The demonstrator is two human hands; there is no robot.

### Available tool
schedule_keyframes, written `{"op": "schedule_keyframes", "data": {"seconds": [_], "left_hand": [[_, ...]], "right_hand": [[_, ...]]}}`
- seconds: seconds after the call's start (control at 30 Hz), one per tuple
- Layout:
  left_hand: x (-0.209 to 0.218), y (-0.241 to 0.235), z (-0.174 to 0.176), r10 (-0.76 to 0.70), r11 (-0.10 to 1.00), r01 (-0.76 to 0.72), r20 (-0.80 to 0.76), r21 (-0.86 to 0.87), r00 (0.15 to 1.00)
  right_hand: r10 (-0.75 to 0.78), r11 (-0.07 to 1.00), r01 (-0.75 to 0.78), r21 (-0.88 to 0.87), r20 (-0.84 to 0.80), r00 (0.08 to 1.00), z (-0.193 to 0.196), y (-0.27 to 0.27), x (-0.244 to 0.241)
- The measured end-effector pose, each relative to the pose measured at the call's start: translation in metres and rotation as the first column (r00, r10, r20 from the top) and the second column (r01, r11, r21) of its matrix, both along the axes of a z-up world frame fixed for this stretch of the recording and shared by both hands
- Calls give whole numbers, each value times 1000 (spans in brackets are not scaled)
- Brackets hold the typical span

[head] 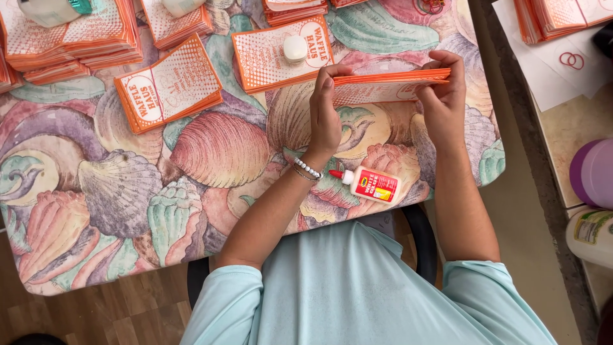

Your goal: Applying white glue to the edges of paper bags and folding them to complete the assembly process.

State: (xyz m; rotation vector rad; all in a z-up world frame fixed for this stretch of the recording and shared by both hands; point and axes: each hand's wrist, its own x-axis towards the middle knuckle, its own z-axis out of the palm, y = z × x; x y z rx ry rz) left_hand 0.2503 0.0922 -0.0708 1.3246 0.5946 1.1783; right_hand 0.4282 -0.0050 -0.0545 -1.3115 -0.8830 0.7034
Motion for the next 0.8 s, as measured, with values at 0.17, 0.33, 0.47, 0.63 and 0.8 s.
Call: {"op": "schedule_keyframes", "data": {"seconds": [0.17,0.33,0.47,0.63,0.8], "left_hand": [[0,0,0,-23,1000,23,22,9,999],[-1,-2,3,-85,995,84,19,50,996],[-2,-2,-1,-90,994,88,13,71,996],[-10,1,-4,-1,980,35,-175,194,985],[-27,19,-5,151,838,92,-390,538,908]], "right_hand": [[-1,1000,1,12,9,1000,-4,1,1],[-3,1000,2,12,25,1000,-8,-1,4],[-34,999,34,5,53,998,-11,0,4],[-46,999,45,11,34,998,-11,0,5],[4,996,-13,92,90,996,-14,-1,8]]}}
